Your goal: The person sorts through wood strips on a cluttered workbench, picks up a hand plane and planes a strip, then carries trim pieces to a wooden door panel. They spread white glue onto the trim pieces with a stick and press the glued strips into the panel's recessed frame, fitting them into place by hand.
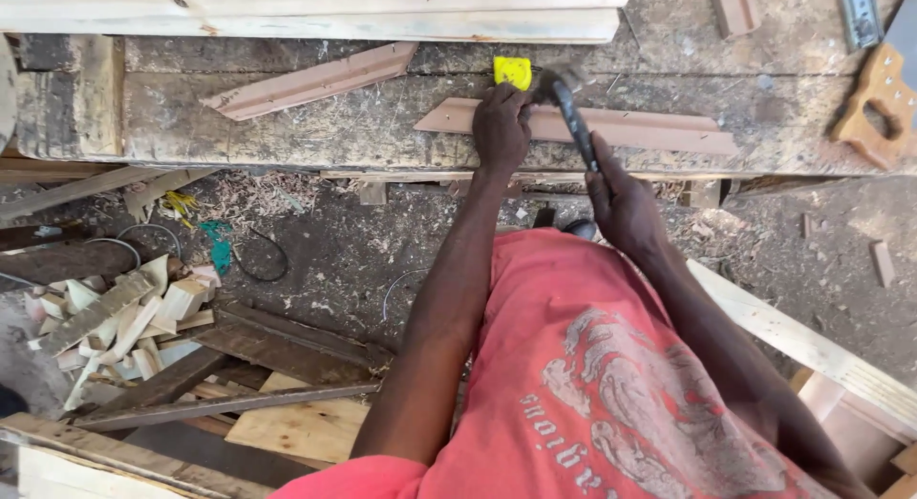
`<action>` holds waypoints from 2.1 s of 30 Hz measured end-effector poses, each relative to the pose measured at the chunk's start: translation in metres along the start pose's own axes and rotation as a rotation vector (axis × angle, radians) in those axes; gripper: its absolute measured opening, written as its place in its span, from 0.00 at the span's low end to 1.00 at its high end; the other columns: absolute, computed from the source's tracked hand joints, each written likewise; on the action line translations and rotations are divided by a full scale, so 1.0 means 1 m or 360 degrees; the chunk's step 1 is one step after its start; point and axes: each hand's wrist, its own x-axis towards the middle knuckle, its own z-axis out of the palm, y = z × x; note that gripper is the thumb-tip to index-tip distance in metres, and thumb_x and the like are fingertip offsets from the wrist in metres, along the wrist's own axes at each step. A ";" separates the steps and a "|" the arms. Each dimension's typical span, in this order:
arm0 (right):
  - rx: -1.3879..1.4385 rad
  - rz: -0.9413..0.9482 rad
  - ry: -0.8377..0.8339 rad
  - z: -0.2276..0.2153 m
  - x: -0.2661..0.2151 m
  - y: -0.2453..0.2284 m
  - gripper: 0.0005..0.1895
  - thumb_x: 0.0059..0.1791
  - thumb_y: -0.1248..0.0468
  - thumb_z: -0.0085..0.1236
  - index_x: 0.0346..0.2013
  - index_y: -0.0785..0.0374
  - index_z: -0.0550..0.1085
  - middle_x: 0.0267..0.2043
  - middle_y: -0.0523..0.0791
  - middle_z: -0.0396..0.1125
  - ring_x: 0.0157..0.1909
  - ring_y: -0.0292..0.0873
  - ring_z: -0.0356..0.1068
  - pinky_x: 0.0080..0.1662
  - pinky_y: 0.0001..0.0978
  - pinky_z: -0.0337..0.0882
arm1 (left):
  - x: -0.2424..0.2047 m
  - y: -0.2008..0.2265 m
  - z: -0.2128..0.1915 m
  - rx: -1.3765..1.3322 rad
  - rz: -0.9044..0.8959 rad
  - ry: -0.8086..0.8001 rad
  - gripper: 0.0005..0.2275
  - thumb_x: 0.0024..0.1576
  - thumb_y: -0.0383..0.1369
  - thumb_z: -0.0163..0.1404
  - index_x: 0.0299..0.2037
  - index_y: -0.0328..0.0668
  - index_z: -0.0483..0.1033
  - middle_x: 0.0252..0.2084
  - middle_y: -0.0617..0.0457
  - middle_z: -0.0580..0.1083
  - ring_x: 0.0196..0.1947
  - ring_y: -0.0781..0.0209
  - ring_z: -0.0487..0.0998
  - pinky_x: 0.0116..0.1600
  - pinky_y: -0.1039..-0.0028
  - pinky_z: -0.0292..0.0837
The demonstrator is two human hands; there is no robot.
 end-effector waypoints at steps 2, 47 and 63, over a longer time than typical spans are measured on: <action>0.0020 -0.0033 0.0103 -0.006 0.002 -0.015 0.26 0.57 0.60 0.51 0.72 0.53 0.69 0.29 0.58 0.73 0.33 0.68 0.73 0.35 0.62 0.67 | -0.001 0.000 -0.012 -0.0130 -0.0038 -0.0078 0.03 0.57 0.33 0.54 0.38 0.55 0.80 0.34 0.57 0.71 0.41 0.49 0.77 0.49 0.60 0.74; 0.0458 0.0952 0.0666 -0.091 -0.035 0.061 0.28 0.59 0.69 0.51 0.75 0.66 0.63 0.31 0.56 0.70 0.25 0.45 0.65 0.27 0.36 0.68 | 0.205 0.008 0.011 -0.0163 -0.0055 -0.0141 0.15 0.55 0.25 0.48 0.50 0.42 0.80 0.43 0.43 0.80 0.46 0.43 0.80 0.52 0.57 0.75; 0.0026 0.1462 0.0033 -0.174 0.076 0.086 0.32 0.58 0.60 0.47 0.78 0.51 0.60 0.42 0.57 0.76 0.38 0.54 0.75 0.43 0.53 0.76 | 0.271 -0.018 0.066 0.0546 -0.0430 -0.1251 0.36 0.60 0.25 0.48 0.75 0.32 0.39 0.67 0.32 0.65 0.56 0.30 0.72 0.52 0.45 0.75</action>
